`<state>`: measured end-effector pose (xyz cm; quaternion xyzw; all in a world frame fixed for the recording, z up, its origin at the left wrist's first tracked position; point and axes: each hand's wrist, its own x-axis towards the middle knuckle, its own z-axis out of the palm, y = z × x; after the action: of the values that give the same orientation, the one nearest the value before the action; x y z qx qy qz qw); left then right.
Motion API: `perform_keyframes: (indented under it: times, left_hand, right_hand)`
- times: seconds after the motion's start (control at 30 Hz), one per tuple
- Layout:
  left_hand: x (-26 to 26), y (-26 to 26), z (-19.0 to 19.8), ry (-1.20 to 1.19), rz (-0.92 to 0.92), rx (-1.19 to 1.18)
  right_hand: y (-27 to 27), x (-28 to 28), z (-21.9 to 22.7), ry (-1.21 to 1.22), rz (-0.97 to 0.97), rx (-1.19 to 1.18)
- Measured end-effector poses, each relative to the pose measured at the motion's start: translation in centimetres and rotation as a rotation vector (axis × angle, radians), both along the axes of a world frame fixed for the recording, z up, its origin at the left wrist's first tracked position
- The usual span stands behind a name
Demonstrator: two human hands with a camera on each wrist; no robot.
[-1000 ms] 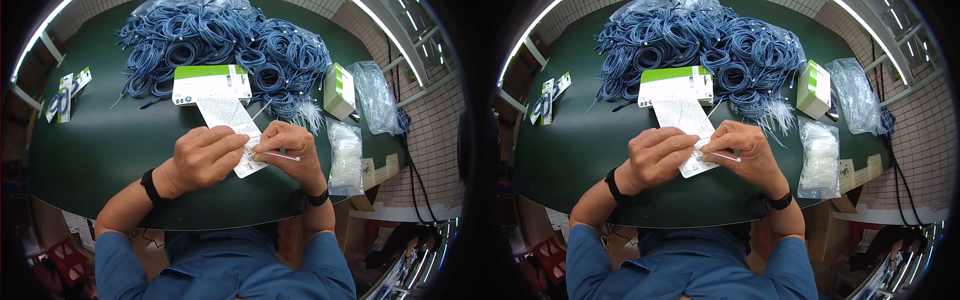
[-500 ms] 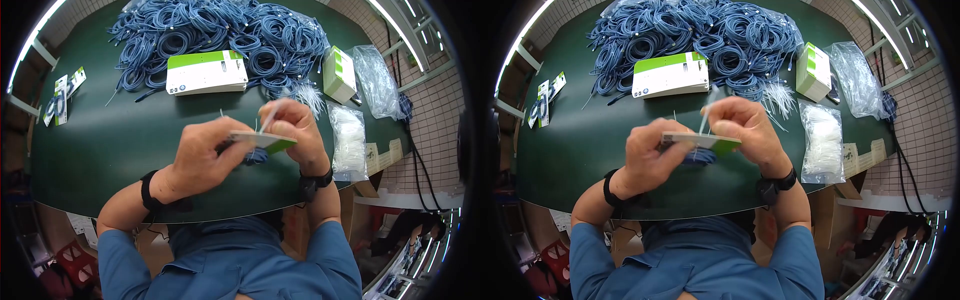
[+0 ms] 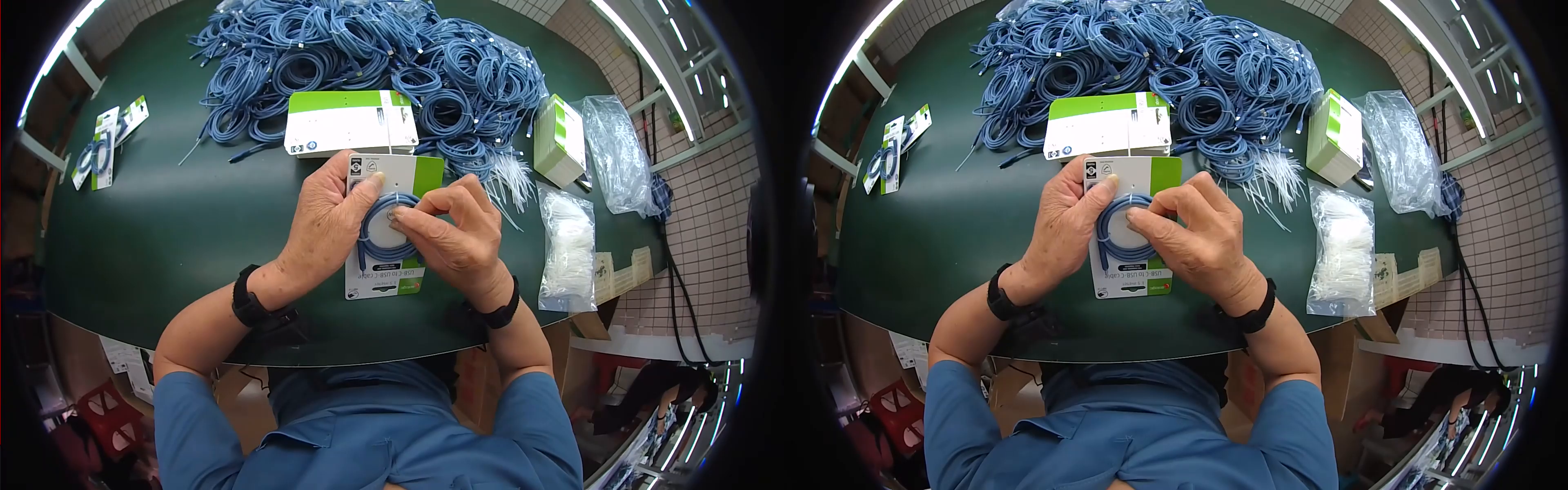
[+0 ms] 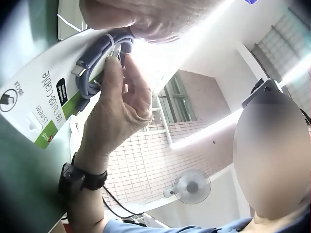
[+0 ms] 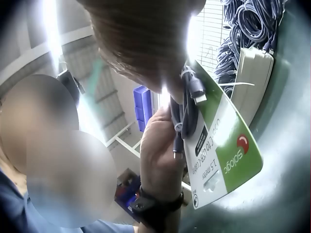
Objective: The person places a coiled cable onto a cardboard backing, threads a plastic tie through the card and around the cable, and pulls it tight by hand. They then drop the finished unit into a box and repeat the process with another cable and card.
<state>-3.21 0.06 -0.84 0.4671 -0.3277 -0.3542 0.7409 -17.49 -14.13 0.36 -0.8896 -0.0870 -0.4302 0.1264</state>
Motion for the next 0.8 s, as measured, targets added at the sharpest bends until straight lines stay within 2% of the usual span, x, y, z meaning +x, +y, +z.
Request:
perform_keyframes:
  times: [0.1, 0.57, 0.7, 0.8]
  left_hand:
    - [-0.1, 0.2, -0.2, 0.006, -0.05, 0.024]
    - [-1.2, 0.8, 0.4, -0.152, -0.076, -0.019]
    - [-0.6, 0.6, 0.1, -0.111, -0.058, -0.007]
    - [-0.2, 0.5, 0.5, -0.013, -0.064, -0.023]
  right_hand:
    - [0.3, -0.2, -0.1, 0.003, -0.011, 0.005]
    - [0.1, -0.2, 0.1, -0.135, -0.087, 0.037]
    - [0.4, -0.2, 0.5, -0.145, -0.092, -0.051]
    - [1.4, -0.6, 0.4, -0.136, 0.081, -0.021]
